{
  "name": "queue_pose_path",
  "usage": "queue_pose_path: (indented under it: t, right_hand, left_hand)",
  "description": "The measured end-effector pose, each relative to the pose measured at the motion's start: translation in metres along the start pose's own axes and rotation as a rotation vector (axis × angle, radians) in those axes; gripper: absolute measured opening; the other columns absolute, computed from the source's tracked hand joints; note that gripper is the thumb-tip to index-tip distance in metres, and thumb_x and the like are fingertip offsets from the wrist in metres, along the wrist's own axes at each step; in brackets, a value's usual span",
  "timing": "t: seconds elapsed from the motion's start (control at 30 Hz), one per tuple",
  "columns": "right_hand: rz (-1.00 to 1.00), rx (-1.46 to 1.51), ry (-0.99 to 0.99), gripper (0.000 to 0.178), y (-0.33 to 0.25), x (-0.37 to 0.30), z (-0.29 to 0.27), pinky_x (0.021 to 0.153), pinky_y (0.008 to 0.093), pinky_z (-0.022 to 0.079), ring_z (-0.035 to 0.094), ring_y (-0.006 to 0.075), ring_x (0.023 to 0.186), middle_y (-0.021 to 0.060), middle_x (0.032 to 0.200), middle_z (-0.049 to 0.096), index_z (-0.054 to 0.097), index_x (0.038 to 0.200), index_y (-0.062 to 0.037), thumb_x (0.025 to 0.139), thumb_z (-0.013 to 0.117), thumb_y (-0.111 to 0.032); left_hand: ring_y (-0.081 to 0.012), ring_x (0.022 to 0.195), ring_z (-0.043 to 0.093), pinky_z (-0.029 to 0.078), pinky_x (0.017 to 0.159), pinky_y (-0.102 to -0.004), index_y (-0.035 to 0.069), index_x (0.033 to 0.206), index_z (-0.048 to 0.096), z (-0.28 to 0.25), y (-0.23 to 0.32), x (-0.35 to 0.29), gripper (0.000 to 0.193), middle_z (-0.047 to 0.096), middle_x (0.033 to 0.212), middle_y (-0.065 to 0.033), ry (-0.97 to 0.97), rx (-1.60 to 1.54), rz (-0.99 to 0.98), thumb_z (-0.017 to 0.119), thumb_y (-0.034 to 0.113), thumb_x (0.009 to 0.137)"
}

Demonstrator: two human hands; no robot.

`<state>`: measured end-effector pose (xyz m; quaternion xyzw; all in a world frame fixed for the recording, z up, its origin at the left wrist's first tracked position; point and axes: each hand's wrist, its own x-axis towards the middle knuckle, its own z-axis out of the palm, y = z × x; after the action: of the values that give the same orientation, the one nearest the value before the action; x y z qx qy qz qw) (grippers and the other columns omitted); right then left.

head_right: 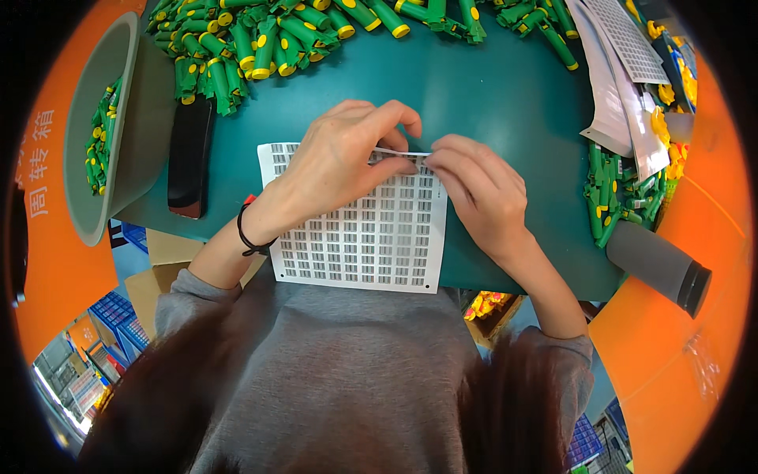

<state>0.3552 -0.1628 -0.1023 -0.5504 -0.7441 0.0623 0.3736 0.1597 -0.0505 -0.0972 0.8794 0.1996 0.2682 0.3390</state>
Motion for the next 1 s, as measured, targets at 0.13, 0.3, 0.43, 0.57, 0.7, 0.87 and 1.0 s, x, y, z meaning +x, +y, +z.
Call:
queue_pose_path:
  t: [0.13, 0.3, 0.43, 0.57, 0.7, 0.87, 1.0]
  right_hand:
    - [0.334, 0.174, -0.067, 0.019, 0.001, 0.009, -0.005, 0.079, 0.0281, 0.056, 0.070, 0.0163, 0.092, 0.0095, 0.108, 0.071, 0.072, 0.105, 0.0015, 0.086, 0.074, 0.003]
    - [0.719, 0.724, -0.028, 0.024, 0.012, 0.007, -0.006, 0.085, 0.0249, 0.055, 0.069, 0.0140, 0.096, 0.0090, 0.108, 0.070, 0.067, 0.114, 0.0057, 0.091, 0.071, 0.003]
    - [0.826, 0.816, -0.073, 0.026, 0.010, 0.011, -0.006, 0.085, 0.0243, 0.056, 0.069, 0.0138, 0.095, 0.0105, 0.106, 0.070, 0.065, 0.115, 0.0079, 0.090, 0.072, 0.003]
    - [0.872, 0.864, -0.098, 0.025, 0.012, 0.012, -0.001, 0.084, 0.0248, 0.056, 0.069, 0.0143, 0.095, 0.0102, 0.102, 0.070, 0.066, 0.114, 0.0077, 0.090, 0.073, 0.002]
    - [0.860, 0.823, -0.093, 0.025, 0.012, 0.009, 0.001, 0.083, 0.0243, 0.056, 0.068, 0.0135, 0.094, 0.0099, 0.103, 0.070, 0.067, 0.114, 0.0075, 0.090, 0.072, 0.001]
    - [0.442, 0.056, -0.026, 0.026, 0.031, 0.048, -0.030, 0.089, 0.0320, 0.053, 0.067, 0.0192, 0.101, 0.0105, 0.109, 0.071, 0.069, 0.116, -0.0019, 0.092, 0.072, -0.012]
    - [0.196, -0.896, 0.129, 0.033, 0.134, 0.076, -0.076, 0.098, 0.0445, 0.042, 0.054, 0.0338, 0.110, 0.0115, 0.121, 0.061, 0.071, 0.114, -0.0080, 0.088, 0.075, -0.027]
  left_hand:
    - [-0.0297, 0.084, 0.068, 0.050, 0.088, -0.0415, 0.008, 0.105, 0.062, -0.008, -0.004, 0.002, 0.032, 0.071, 0.082, -0.0055, -0.058, -0.049, -0.082, 0.079, 0.012, 0.079]
    - [-0.0264, 0.097, 0.065, 0.048, 0.092, -0.0409, 0.008, 0.097, 0.071, -0.004, -0.009, 0.007, 0.022, 0.071, 0.093, -0.0048, 0.062, 0.072, 0.036, 0.080, 0.016, 0.079]
    - [-0.0239, 0.101, 0.062, 0.047, 0.093, -0.0400, 0.009, 0.089, 0.074, 0.000, -0.011, 0.008, 0.014, 0.069, 0.099, -0.0011, 0.157, 0.119, 0.133, 0.079, 0.018, 0.080]
    - [-0.0231, 0.100, 0.061, 0.046, 0.092, -0.0393, 0.009, 0.086, 0.074, -0.002, -0.009, 0.004, 0.011, 0.068, 0.096, -0.0008, 0.142, 0.123, 0.070, 0.079, 0.017, 0.080]
    - [-0.0252, 0.096, 0.063, 0.048, 0.086, -0.0390, 0.009, 0.087, 0.074, -0.003, -0.010, 0.005, 0.015, 0.069, 0.097, -0.0013, 0.136, 0.139, 0.073, 0.082, 0.014, 0.076]
    - [-0.0233, 0.103, 0.061, 0.047, 0.094, -0.0416, 0.007, 0.092, 0.070, 0.002, -0.017, 0.000, 0.017, 0.067, 0.103, -0.0027, 0.156, 0.311, 0.219, 0.073, 0.011, 0.076]
    - [-0.0227, 0.105, 0.062, 0.047, 0.096, -0.0420, 0.007, 0.095, 0.069, 0.008, -0.019, -0.003, 0.019, 0.067, 0.108, -0.0038, 0.157, 0.443, 0.356, 0.071, 0.010, 0.077]
